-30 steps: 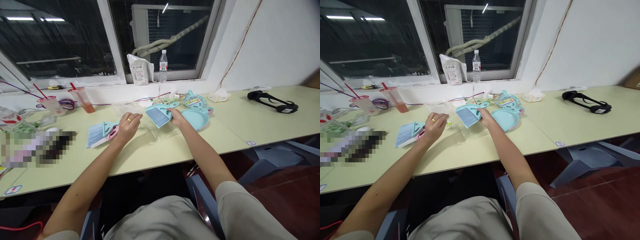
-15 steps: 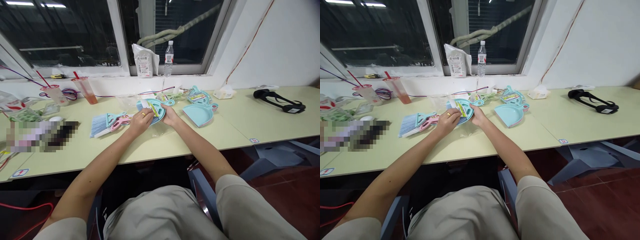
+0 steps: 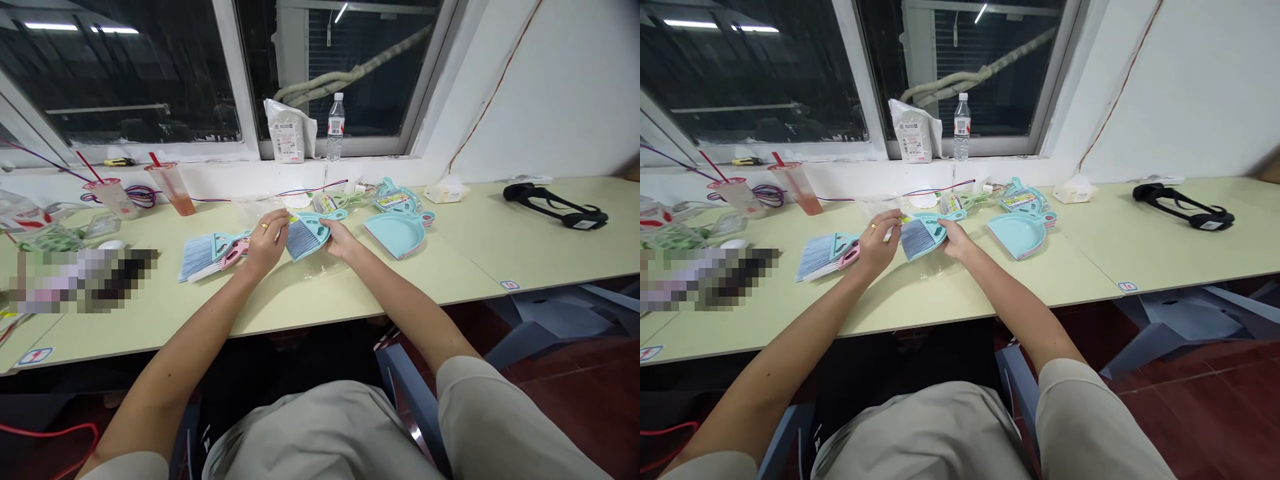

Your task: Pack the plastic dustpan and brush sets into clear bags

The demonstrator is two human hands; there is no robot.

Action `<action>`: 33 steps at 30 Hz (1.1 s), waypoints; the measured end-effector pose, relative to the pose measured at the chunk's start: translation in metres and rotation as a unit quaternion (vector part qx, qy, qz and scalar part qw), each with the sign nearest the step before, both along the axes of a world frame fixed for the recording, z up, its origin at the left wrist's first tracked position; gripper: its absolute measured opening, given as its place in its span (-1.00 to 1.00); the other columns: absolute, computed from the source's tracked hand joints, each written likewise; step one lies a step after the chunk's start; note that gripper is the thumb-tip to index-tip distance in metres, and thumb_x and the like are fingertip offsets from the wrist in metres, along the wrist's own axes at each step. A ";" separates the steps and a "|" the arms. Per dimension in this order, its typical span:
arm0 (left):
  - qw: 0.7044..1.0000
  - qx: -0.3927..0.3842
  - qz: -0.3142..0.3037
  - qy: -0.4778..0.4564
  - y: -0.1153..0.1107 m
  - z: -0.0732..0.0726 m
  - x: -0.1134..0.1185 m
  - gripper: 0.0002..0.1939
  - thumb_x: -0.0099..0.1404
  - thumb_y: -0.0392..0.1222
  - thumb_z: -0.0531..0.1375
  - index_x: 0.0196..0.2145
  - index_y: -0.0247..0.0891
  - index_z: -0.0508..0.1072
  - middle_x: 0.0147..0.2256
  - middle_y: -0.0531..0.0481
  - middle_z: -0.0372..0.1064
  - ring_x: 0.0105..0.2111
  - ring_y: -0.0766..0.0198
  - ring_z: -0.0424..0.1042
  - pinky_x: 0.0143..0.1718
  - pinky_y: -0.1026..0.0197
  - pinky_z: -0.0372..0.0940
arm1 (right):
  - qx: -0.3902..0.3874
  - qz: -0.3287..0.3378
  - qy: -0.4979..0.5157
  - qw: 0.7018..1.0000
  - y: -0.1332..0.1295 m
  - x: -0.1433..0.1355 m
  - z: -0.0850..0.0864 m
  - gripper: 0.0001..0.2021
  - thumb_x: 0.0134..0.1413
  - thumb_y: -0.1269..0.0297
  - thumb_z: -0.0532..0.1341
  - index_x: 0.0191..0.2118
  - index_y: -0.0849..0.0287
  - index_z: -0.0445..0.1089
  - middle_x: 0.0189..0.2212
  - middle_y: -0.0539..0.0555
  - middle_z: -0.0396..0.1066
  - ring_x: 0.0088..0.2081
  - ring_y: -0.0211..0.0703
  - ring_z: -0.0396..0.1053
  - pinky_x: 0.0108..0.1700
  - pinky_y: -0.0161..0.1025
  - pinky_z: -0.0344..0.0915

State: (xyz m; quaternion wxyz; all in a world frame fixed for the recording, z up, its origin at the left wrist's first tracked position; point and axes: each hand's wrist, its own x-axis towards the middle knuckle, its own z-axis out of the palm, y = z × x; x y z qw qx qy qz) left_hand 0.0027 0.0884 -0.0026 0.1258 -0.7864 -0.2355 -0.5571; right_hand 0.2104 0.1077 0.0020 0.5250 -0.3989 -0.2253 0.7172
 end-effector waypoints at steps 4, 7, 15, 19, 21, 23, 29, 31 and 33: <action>0.999 0.034 -0.028 0.005 -0.004 0.011 -0.007 -0.85 0.53 -0.22 0.07 -0.04 -0.17 0.41 0.12 -0.17 0.48 0.27 0.05 0.37 0.25 -0.19 0.34 | 0.016 0.030 -0.012 0.999 -0.003 -0.007 -0.003 -0.80 0.42 0.34 0.08 -0.22 0.19 0.43 -0.53 -0.01 0.48 -0.52 -0.22 0.42 -0.37 -0.29 0.49; 0.998 -0.017 -0.045 0.049 -0.008 0.006 -0.004 -0.84 0.54 -0.21 0.05 -0.04 -0.18 0.41 0.12 -0.18 0.49 0.26 0.08 0.39 0.24 -0.16 0.36 | 0.022 0.018 0.003 1.000 -0.004 -0.009 -0.003 -0.79 0.42 0.32 0.09 -0.23 0.19 0.43 -0.53 0.00 0.49 -0.51 -0.20 0.45 -0.35 -0.27 0.50; 0.986 -0.153 -0.022 0.066 -0.010 -0.019 0.013 -0.83 0.47 -0.17 0.14 -0.09 -0.16 0.53 -0.05 -0.13 0.60 0.05 0.08 0.54 0.17 -0.11 0.37 | 0.045 -0.051 0.045 0.997 0.000 -0.006 -0.001 -0.75 0.44 0.25 0.06 -0.15 0.19 0.47 -0.51 0.02 0.53 -0.46 -0.13 0.52 -0.30 -0.20 0.54; 0.976 -0.204 -0.054 0.054 -0.015 -0.012 0.010 -0.82 0.45 -0.17 0.15 -0.09 -0.14 0.55 -0.04 -0.11 0.60 0.01 0.07 0.55 0.13 -0.06 0.39 | 0.045 -0.053 0.046 0.996 0.001 -0.008 -0.004 -0.75 0.43 0.26 0.06 -0.16 0.19 0.47 -0.49 0.03 0.55 -0.44 -0.13 0.53 -0.29 -0.21 0.54; 0.970 -0.227 -0.071 0.049 -0.018 -0.009 0.008 -0.83 0.44 -0.17 0.16 -0.11 -0.14 0.55 -0.03 -0.11 0.60 0.02 0.07 0.55 0.12 -0.04 0.39 | 0.047 -0.052 0.046 0.996 0.002 -0.009 -0.007 -0.76 0.43 0.25 0.07 -0.16 0.19 0.47 -0.49 0.03 0.55 -0.44 -0.14 0.53 -0.30 -0.22 0.54; 0.966 -0.238 -0.088 0.046 -0.020 -0.008 0.007 -0.84 0.43 -0.17 0.16 -0.15 -0.15 0.55 -0.03 -0.11 0.59 0.02 0.07 0.55 0.12 -0.02 0.39 | 0.046 -0.050 0.046 0.997 0.004 -0.008 -0.011 -0.77 0.43 0.24 0.09 -0.15 0.20 0.47 -0.48 0.02 0.55 -0.45 -0.15 0.53 -0.31 -0.23 0.55; 0.982 -0.188 -0.022 0.002 -0.010 -0.009 0.006 -0.85 0.39 -0.15 0.20 -0.15 -0.19 0.53 0.03 -0.17 0.54 0.15 0.04 0.45 0.22 -0.10 0.30 | 0.049 -0.046 0.060 0.996 0.007 -0.006 -0.016 -0.81 0.41 0.25 0.12 -0.14 0.19 0.45 -0.49 0.01 0.54 -0.46 -0.18 0.51 -0.32 -0.24 0.56; 0.981 -0.196 0.015 0.006 -0.003 -0.011 0.004 -0.77 0.36 -0.13 0.23 -0.06 -0.20 0.53 0.11 -0.20 0.49 0.21 -0.01 0.39 0.27 -0.18 0.23 | 0.049 -0.044 0.062 0.996 0.005 -0.007 -0.014 -0.82 0.41 0.26 0.12 -0.15 0.19 0.45 -0.50 0.00 0.54 -0.47 -0.18 0.51 -0.32 -0.24 0.56; 0.974 -0.224 0.025 0.030 0.003 -0.014 0.002 -0.70 0.34 -0.12 0.24 0.01 -0.20 0.53 0.16 -0.22 0.47 0.25 -0.05 0.35 0.30 -0.24 0.19 | 0.046 -0.040 0.059 0.996 0.002 -0.009 -0.013 -0.82 0.41 0.27 0.12 -0.15 0.18 0.46 -0.50 0.00 0.53 -0.48 -0.18 0.51 -0.32 -0.24 0.56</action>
